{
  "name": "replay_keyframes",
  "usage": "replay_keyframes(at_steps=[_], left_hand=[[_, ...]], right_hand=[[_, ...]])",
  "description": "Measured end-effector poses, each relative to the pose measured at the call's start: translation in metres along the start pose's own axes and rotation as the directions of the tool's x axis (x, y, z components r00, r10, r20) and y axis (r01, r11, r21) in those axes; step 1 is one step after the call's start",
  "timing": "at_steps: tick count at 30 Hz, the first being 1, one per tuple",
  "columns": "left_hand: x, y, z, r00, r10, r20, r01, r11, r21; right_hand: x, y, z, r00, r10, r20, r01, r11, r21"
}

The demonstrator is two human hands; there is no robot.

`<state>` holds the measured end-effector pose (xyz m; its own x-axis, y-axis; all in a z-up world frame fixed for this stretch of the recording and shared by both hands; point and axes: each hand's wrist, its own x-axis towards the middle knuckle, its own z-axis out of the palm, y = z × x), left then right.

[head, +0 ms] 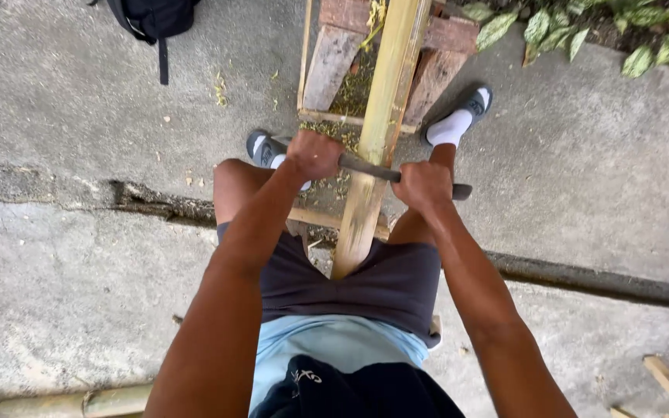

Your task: The recorder uses a knife to strip the outer layer and knots off a length of bamboo.

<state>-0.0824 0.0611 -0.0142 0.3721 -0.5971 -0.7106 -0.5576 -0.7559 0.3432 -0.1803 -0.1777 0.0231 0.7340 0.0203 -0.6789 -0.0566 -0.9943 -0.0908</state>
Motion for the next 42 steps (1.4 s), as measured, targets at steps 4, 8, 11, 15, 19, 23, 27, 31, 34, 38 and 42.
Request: replay_keyframes(at_steps=[4, 8, 11, 15, 19, 23, 27, 31, 34, 38, 42], left_hand=[[0.0, -0.001, 0.023, 0.94, 0.003, -0.34, -0.029, 0.997, -0.07], [-0.015, 0.019, 0.048, 0.988, -0.06, -0.141, 0.047, 0.995, -0.091], [-0.01, 0.016, 0.049, 0.945, 0.041, -0.323, -0.073, 0.994, -0.086], [0.022, -0.001, -0.017, 0.981, -0.042, -0.191, 0.014, 0.989, -0.145], [0.064, -0.016, -0.071, 0.947, -0.04, -0.319, 0.04, 0.999, -0.004], [0.05, -0.006, -0.049, 0.961, -0.057, -0.272, 0.053, 0.998, -0.022], [0.003, 0.019, -0.011, 0.977, -0.039, -0.211, 0.029, 0.998, -0.054], [-0.02, 0.032, 0.052, 0.986, 0.023, -0.163, -0.021, 1.0, 0.012], [-0.028, 0.045, 0.011, 0.996, 0.031, -0.078, -0.032, 0.999, -0.011], [0.012, 0.024, -0.045, 0.996, -0.052, 0.07, 0.049, 0.998, 0.051], [0.037, 0.007, -0.063, 0.98, -0.015, -0.2, 0.051, 0.983, 0.178]], right_hand=[[0.0, 0.004, 0.007, 0.992, -0.07, -0.101, 0.068, 0.997, -0.022], [-0.024, 0.004, 0.02, 0.999, 0.007, 0.053, -0.004, 0.998, -0.059], [-0.02, 0.008, 0.03, 0.991, -0.031, 0.131, 0.046, 0.993, -0.109], [0.022, 0.014, -0.039, 0.997, 0.039, 0.064, -0.033, 0.996, -0.084], [0.072, 0.04, -0.065, 0.991, 0.018, -0.135, -0.03, 0.995, -0.091], [0.06, 0.038, -0.05, 0.985, 0.03, -0.173, -0.041, 0.997, -0.059], [0.012, 0.024, 0.0, 1.0, 0.024, -0.006, -0.024, 0.999, -0.021], [-0.044, -0.001, 0.052, 0.998, 0.038, 0.054, -0.043, 0.994, 0.104], [-0.04, 0.009, 0.072, 0.998, 0.045, -0.047, -0.038, 0.989, 0.145], [0.019, 0.032, 0.026, 0.996, 0.022, -0.083, -0.015, 0.995, 0.094], [0.046, 0.035, -0.027, 0.984, 0.038, -0.175, -0.019, 0.994, 0.105]])
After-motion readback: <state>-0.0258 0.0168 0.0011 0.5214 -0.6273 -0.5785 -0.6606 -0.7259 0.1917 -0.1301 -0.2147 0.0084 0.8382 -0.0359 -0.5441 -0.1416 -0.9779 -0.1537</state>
